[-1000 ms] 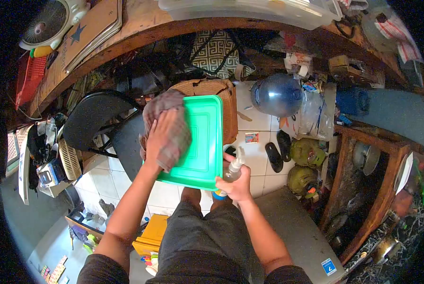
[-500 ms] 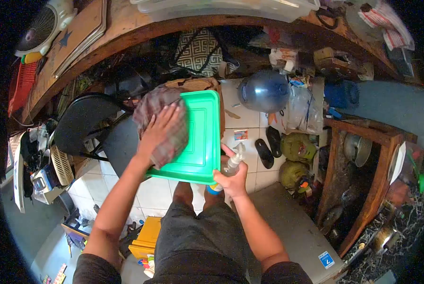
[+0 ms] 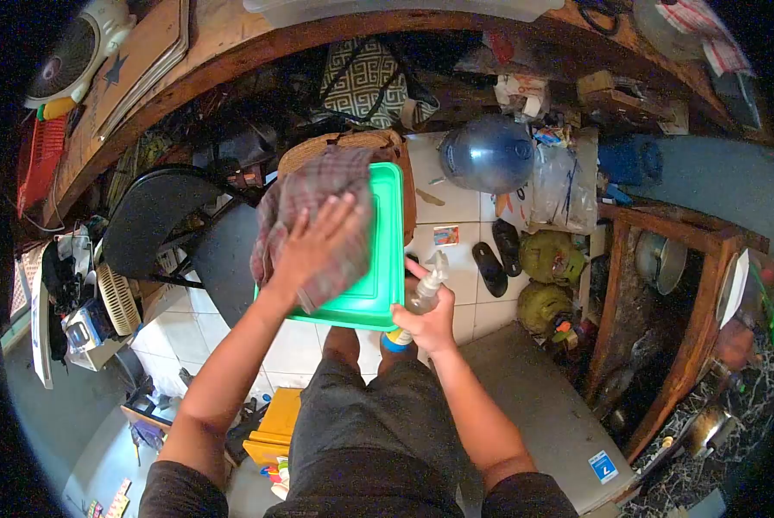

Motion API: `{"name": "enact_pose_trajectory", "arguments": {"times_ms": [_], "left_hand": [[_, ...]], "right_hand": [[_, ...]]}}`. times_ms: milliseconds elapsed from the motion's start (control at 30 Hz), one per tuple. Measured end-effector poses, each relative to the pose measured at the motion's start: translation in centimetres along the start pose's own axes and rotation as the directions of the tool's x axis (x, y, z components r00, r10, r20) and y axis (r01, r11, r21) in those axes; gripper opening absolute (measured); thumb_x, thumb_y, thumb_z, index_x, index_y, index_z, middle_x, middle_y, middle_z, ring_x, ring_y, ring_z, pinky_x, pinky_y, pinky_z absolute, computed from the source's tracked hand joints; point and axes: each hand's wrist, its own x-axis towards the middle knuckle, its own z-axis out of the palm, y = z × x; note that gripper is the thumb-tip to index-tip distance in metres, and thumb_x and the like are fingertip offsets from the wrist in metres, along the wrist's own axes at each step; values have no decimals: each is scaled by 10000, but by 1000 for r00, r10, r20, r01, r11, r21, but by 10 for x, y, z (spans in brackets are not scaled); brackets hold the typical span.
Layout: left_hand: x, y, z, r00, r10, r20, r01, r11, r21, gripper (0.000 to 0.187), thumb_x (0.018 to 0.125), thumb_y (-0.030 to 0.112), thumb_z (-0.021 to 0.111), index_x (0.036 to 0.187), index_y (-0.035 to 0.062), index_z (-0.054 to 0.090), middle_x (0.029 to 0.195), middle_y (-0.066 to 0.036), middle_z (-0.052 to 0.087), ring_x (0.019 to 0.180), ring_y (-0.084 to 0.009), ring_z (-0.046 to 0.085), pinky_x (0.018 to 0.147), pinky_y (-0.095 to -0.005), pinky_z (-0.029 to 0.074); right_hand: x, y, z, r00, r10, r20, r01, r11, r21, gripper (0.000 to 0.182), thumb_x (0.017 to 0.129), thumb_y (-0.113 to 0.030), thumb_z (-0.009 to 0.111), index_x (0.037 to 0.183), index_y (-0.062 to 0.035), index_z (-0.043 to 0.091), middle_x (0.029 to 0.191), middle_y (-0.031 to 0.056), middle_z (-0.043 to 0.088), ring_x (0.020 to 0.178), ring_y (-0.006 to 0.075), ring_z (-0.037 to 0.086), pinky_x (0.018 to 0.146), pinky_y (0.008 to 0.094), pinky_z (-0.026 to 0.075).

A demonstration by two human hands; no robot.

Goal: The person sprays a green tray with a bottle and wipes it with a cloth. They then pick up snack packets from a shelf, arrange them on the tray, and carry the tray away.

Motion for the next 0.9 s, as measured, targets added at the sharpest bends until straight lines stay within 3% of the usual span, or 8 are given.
{"name": "enact_pose_trajectory", "arguments": {"times_ms": [100, 167, 333, 433, 567, 700, 800, 900], "left_hand": [[-8, -8, 1, 980, -172, -100, 169, 985, -38, 780, 859, 377, 565, 1555, 216, 252, 1634, -29, 197, 1475, -279, 266, 1135, -601, 275], [-11, -1, 4, 999, 3, -45, 5, 987, 162, 780, 850, 392, 589, 1544, 208, 284, 1629, -31, 208, 1479, -283, 251, 1135, -606, 272], [-5, 34, -18, 987, 117, 110, -117, 993, -4, 804, 796, 292, 660, 1521, 167, 335, 1632, -50, 192, 1478, -303, 247, 1119, -619, 288], [1, 24, 9, 990, -72, -125, 83, 992, 91, 824, 778, 288, 697, 1512, 159, 348, 1630, -53, 199, 1477, -310, 247, 1110, -623, 296], [-25, 43, -31, 995, -97, 23, 100, 975, -197, 796, 809, 320, 666, 1518, 170, 336, 1629, -45, 202, 1481, -319, 230, 1118, -635, 275], [-19, 45, -36, 992, 12, 126, 2, 994, -111, 826, 821, 336, 657, 1543, 191, 285, 1636, -44, 181, 1491, -312, 200, 1129, -647, 239], [11, 26, -13, 979, -197, -44, 197, 980, -1, 798, 891, 322, 611, 1564, 190, 205, 1636, -38, 172, 1490, -287, 214, 1107, -656, 256], [7, 36, -15, 991, -132, -2, 131, 987, 92, 819, 879, 340, 626, 1565, 194, 205, 1638, -49, 167, 1494, -314, 193, 1101, -665, 255]], "right_hand": [[-1, 2, -1, 1000, -7, -25, 7, 1000, 5, 711, 719, 22, 720, 1379, 74, 462, 1045, 109, 681, 947, 157, 651, 879, 341, 514], [0, 6, 0, 1000, -2, -23, 2, 1000, 4, 702, 716, 22, 722, 1369, 75, 471, 1049, 108, 679, 948, 156, 649, 877, 335, 514], [-2, 5, 9, 999, -23, -34, 21, 998, -61, 665, 710, 31, 726, 1338, 65, 509, 1036, 85, 672, 910, 134, 638, 841, 309, 514], [3, -6, 18, 998, -44, -48, 42, 998, -38, 668, 708, 38, 718, 1343, 54, 514, 1004, 66, 672, 882, 125, 633, 828, 297, 509], [3, -1, 14, 994, -66, -84, 60, 995, -74, 667, 706, 39, 714, 1342, 55, 517, 1004, 62, 675, 893, 121, 634, 837, 291, 504], [-4, 7, 19, 997, -56, -50, 52, 995, -83, 659, 707, 29, 724, 1334, 56, 524, 1004, 60, 677, 902, 114, 634, 835, 288, 504], [-6, 1, 25, 998, -64, 15, 64, 996, -57, 676, 712, 38, 719, 1353, 56, 508, 996, 54, 675, 892, 115, 636, 828, 284, 508], [-5, -1, 26, 996, -59, -74, 59, 998, -3, 694, 714, 41, 710, 1372, 56, 491, 1000, 63, 676, 903, 125, 639, 846, 295, 506]]}}
